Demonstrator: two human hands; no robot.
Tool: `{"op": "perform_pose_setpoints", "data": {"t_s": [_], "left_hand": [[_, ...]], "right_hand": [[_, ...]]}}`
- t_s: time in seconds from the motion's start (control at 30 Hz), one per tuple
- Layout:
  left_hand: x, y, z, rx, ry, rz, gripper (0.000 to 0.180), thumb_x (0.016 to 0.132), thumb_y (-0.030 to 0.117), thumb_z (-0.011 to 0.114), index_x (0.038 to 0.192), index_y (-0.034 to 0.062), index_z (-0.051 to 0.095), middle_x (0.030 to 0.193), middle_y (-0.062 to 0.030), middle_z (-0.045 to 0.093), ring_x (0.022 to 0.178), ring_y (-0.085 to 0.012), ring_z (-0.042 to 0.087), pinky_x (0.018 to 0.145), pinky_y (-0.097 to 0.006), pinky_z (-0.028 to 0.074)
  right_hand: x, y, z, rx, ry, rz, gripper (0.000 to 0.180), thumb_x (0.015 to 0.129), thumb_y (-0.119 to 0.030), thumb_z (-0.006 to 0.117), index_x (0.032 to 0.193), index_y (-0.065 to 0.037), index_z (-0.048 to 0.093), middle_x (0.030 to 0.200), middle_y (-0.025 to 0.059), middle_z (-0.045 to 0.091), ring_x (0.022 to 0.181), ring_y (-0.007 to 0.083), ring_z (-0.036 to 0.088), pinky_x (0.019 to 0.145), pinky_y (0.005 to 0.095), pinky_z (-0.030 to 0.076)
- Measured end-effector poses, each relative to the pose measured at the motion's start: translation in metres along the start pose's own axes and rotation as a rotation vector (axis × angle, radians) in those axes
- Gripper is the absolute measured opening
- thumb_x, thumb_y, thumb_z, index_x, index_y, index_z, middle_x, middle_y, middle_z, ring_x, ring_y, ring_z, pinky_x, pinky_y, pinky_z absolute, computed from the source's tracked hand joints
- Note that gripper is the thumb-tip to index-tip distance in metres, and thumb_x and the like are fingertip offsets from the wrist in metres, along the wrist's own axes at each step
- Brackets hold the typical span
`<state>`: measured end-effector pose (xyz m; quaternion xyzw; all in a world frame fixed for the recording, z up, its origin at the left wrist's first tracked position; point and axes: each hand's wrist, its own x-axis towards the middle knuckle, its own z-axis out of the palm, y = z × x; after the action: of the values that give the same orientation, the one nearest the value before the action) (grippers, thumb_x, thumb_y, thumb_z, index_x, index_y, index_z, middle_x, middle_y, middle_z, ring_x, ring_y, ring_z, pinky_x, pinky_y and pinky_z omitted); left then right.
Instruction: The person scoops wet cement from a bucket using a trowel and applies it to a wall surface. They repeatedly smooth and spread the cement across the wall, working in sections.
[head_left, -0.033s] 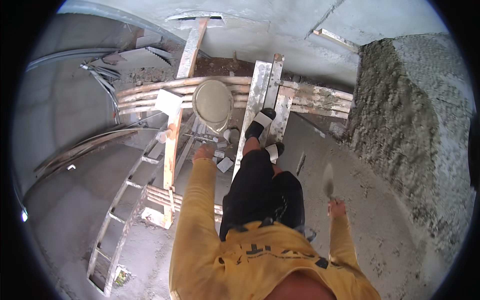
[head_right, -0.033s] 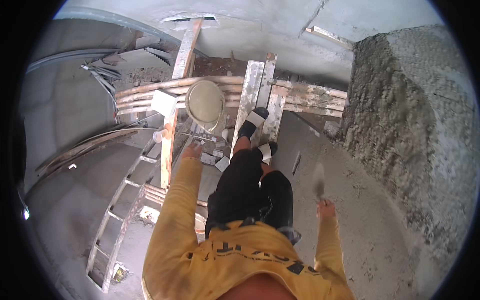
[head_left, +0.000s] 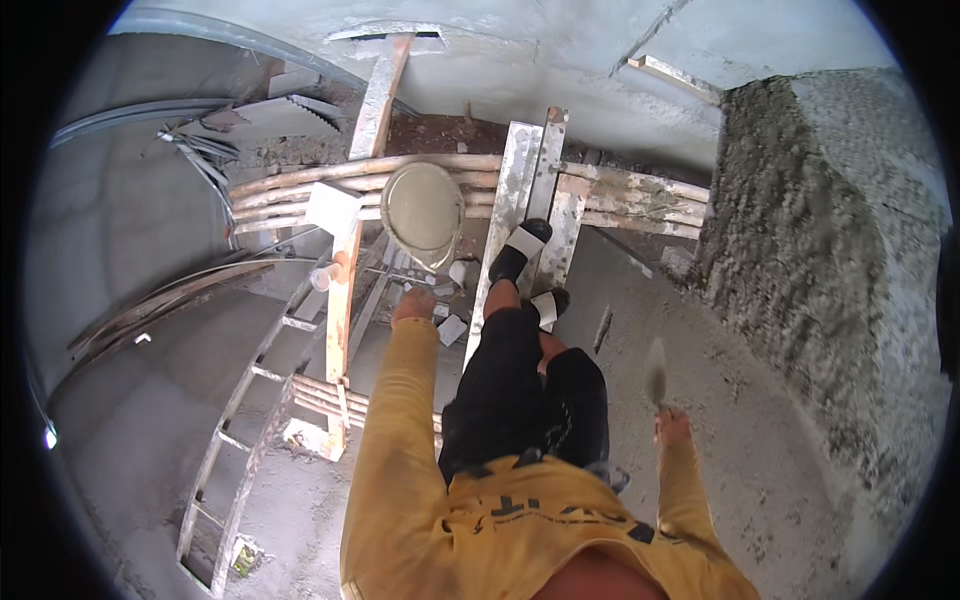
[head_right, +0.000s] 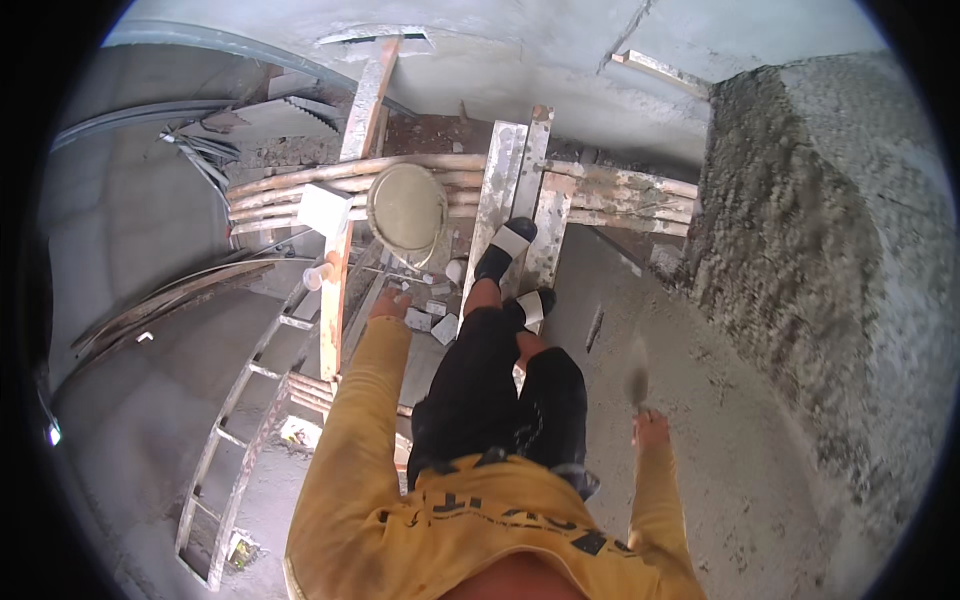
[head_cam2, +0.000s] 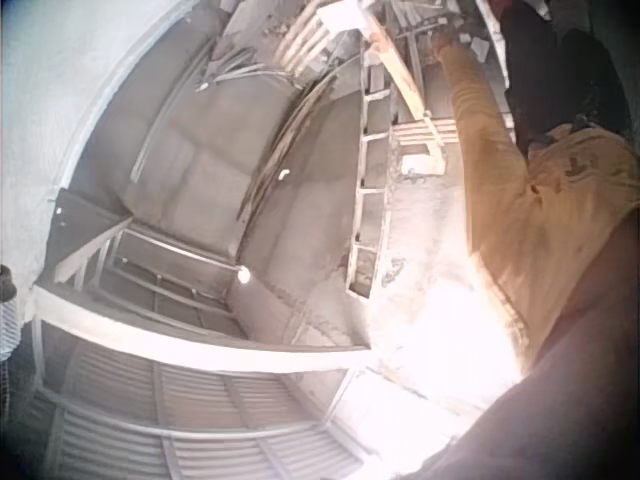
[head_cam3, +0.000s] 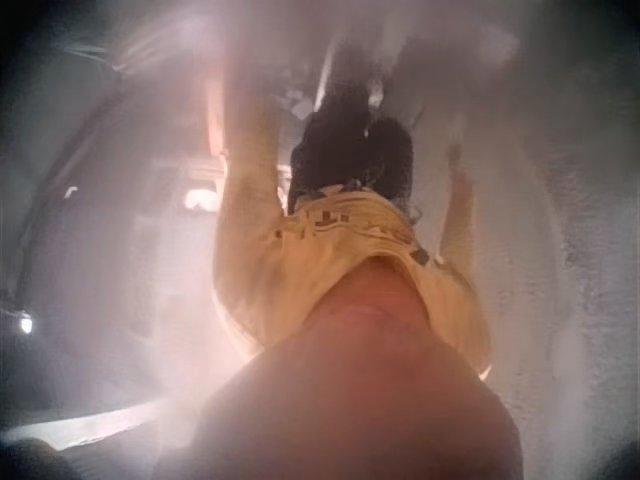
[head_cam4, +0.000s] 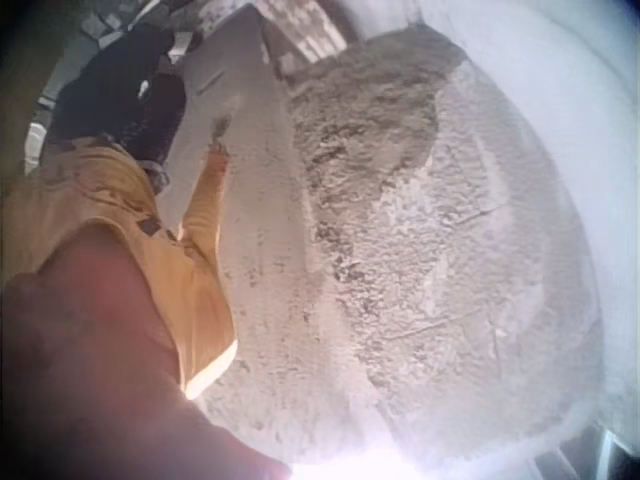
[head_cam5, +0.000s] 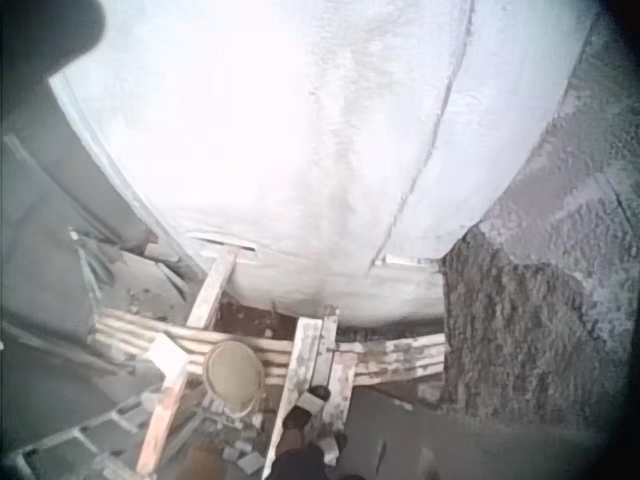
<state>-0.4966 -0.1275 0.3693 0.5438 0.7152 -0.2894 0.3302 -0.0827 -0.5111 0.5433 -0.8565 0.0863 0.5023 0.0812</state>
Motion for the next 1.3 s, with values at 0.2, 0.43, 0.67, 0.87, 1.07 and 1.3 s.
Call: {"op": "perform_pose_setpoints", "data": {"t_s": [0.2,0.43,0.67,0.87,1.07,1.3], "left_hand": [[0.096,0.06,0.068,0.125,0.0,-0.07,0.078,0.078,0.045,0.066,0.142,0.0186,0.031,0.149,-0.0073,0.031,0.138,-0.0249,0.028,0.112,-0.045,0.022],[0.195,0.027,0.1,0.503,-0.052,0.062,0.066,0.078,0.051,0.062,0.133,0.0199,0.044,0.141,-0.0058,0.042,0.132,-0.0251,0.037,0.112,-0.052,0.014],[0.223,0.03,-0.011,0.322,-0.136,0.108,0.053,0.081,0.06,0.054,0.1,0.0126,0.068,0.103,-0.0115,0.067,0.103,-0.0272,0.061,0.101,-0.046,0.034],[0.174,0.132,-0.054,0.658,-0.077,0.258,0.051,0.091,0.054,0.035,0.112,0.018,0.065,0.115,-0.007,0.064,0.112,-0.0283,0.058,0.098,-0.048,0.037],[0.122,0.172,-0.064,0.519,-0.049,0.285,0.048,0.089,0.052,0.042,0.098,0.0142,0.07,0.103,-0.0139,0.066,0.102,-0.0316,0.061,0.094,-0.048,0.037],[0.041,0.243,-0.069,0.492,-0.124,0.649,0.047,0.089,0.05,0.045,0.08,0.0089,0.066,0.081,-0.0192,0.065,0.081,-0.0383,0.062,0.083,-0.051,0.042]], "right_hand": [[0.067,0.058,0.043,0.067,-0.159,0.276,0.023,0.079,-0.011,0.058,0.098,0.002,0.057,0.068,0.0105,0.056,0.054,0.0199,0.056,0.045,0.0356,0.049],[0.102,0.076,0.079,0.084,-0.244,0.448,0.025,0.078,-0.013,0.06,0.099,0.0,0.056,0.069,0.0092,0.055,0.057,0.0186,0.056,0.048,0.0352,0.051],[0.102,0.064,0.092,0.181,-0.29,0.464,0.026,0.078,-0.015,0.061,0.099,-0.001,0.056,0.069,0.0073,0.056,0.057,0.0168,0.056,0.049,0.0337,0.052],[0.087,0.054,0.087,0.294,-0.247,0.399,0.021,0.079,-0.013,0.06,0.097,-0.003,0.058,0.065,0.008,0.055,0.052,0.0179,0.054,0.045,0.0326,0.048],[0.06,0.073,0.066,0.314,-0.184,0.415,0.023,0.079,-0.013,0.064,0.097,0.0,0.057,0.066,0.0073,0.055,0.053,0.0169,0.054,0.046,0.0323,0.048],[0.065,0.055,0.096,0.449,-0.052,0.296,0.03,0.076,-0.008,0.069,0.1,-0.002,0.052,0.074,0.0055,0.054,0.053,0.0136,0.05,0.042,0.0294,0.043]]}}
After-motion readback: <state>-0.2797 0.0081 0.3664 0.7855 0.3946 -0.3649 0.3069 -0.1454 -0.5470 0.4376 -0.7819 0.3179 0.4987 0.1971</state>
